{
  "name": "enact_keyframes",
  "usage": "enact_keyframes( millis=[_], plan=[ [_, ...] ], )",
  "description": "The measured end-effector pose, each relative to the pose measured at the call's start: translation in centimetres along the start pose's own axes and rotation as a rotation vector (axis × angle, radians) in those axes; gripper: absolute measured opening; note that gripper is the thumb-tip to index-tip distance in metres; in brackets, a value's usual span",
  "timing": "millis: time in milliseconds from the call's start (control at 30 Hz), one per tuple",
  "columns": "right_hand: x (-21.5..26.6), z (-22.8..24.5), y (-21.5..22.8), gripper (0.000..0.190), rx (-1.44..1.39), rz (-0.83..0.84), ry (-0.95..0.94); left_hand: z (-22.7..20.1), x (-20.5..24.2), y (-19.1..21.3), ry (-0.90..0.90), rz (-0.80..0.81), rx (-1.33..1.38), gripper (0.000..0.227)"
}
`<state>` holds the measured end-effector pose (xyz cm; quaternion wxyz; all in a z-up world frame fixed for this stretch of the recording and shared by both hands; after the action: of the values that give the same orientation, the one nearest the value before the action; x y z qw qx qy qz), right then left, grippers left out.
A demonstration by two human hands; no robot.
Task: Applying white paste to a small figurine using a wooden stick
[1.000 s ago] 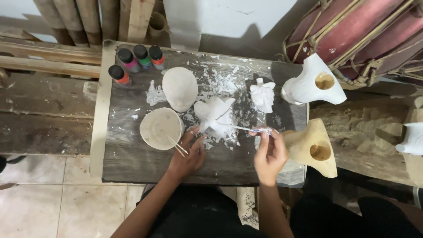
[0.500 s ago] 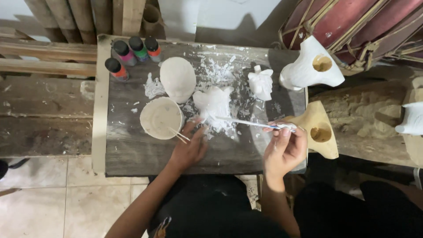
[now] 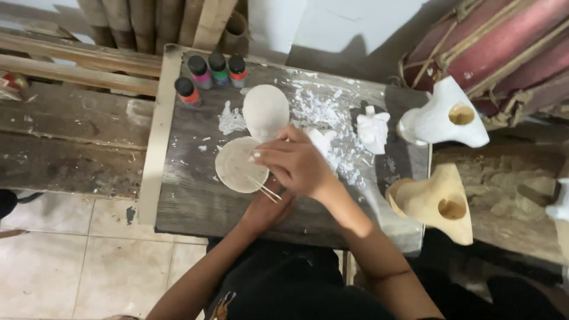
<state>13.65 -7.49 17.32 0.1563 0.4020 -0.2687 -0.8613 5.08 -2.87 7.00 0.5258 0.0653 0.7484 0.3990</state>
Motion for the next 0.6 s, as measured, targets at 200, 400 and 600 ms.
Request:
enact_keyframes(
  millis=[200,400,600],
  plan=[
    [-1.0,0.0,-1.1,0.011,0.071,0.154,-0.077,0.6,3.2,-3.2,0.132,-0.077,0.125,0.017],
    [-0.4,0.5,1.1,0.008,0.018,-0.008,-0.094,0.6,2.0,-1.7,0.144,-0.093,0.249,0.009],
    [3.8,-1.9,7.6,0.013,-0.41,-0.445,-0.49,0.9,1.0,-0.7,0.225,-0.01,0.345,0.006]
  ],
)
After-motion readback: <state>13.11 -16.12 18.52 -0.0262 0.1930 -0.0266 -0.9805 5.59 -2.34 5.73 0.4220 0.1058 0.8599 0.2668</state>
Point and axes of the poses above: each hand's wrist, its own x-axis away from the middle knuckle, its own y-axis out of the back of the hand, z = x × y, the point moved 9 cm from there along -x, towards the middle knuckle, and after that the axes turned 6 degrees about -x, right-handed, at the moved point
